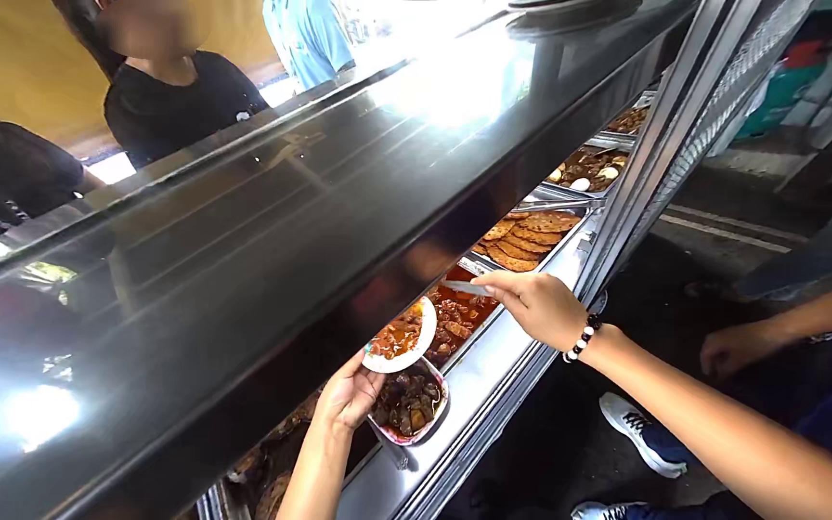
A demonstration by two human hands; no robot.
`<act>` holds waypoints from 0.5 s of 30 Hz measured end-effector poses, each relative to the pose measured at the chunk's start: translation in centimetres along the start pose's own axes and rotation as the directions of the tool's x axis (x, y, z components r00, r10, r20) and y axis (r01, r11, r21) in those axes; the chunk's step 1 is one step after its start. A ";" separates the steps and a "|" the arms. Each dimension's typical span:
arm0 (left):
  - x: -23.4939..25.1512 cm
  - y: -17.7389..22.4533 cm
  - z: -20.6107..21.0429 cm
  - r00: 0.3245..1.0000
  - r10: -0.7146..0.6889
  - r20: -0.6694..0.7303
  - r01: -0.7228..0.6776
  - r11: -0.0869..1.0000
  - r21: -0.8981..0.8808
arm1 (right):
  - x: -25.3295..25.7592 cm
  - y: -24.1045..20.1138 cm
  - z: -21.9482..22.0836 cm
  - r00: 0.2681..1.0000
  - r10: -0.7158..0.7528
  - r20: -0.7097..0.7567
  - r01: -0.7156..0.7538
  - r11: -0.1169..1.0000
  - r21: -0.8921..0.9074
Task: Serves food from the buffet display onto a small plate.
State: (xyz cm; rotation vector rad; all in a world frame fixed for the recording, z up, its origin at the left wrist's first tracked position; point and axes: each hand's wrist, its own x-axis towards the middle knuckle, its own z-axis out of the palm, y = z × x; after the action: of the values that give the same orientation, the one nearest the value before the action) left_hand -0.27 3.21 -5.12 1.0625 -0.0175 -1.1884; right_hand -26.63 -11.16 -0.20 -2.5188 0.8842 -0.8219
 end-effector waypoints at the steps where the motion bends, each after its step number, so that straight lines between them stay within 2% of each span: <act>1: 0.0 0.1 -0.1 0.999 0.021 -0.033 -0.022 0.999 -0.024 | 0.5 0.3 -0.3 0.997 0.072 0.006 -0.072 0.997 -0.011; 4: -0.3 0.6 -0.8 0.991 0.080 -0.104 -0.087 0.994 -0.071 | 1.8 1.8 -0.1 0.954 0.263 0.145 -0.235 0.954 -0.185; 7: -1.1 1.1 -1.3 0.983 0.102 -0.154 -0.111 0.992 -0.055 | 2.3 4.2 2.9 0.883 0.394 0.255 -0.306 0.895 -0.324; 9: -1.7 1.3 -1.6 0.979 0.106 -0.172 -0.117 0.992 -0.052 | 2.2 5.7 5.4 0.835 0.456 0.309 -0.353 0.873 -0.336; 10: -1.9 1.4 -1.8 0.980 0.108 -0.169 -0.119 0.991 -0.058 | 1.9 6.1 6.5 0.814 0.479 0.329 -0.397 0.871 -0.288; 12: -2.5 1.7 -2.1 0.980 0.113 -0.165 -0.125 0.990 -0.066 | 0.9 6.1 8.1 0.793 0.515 0.326 -0.524 0.849 -0.068; 15: -3.2 2.1 -2.3 0.980 0.107 -0.168 -0.121 0.990 -0.076 | -0.2 6.1 9.2 0.718 0.644 0.264 -0.696 0.679 0.235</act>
State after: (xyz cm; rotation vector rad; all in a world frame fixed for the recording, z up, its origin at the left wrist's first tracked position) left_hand 1.08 7.05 -3.39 1.0656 0.0984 -0.9873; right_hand -23.82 -14.46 -10.33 -1.7234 1.3704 -0.4485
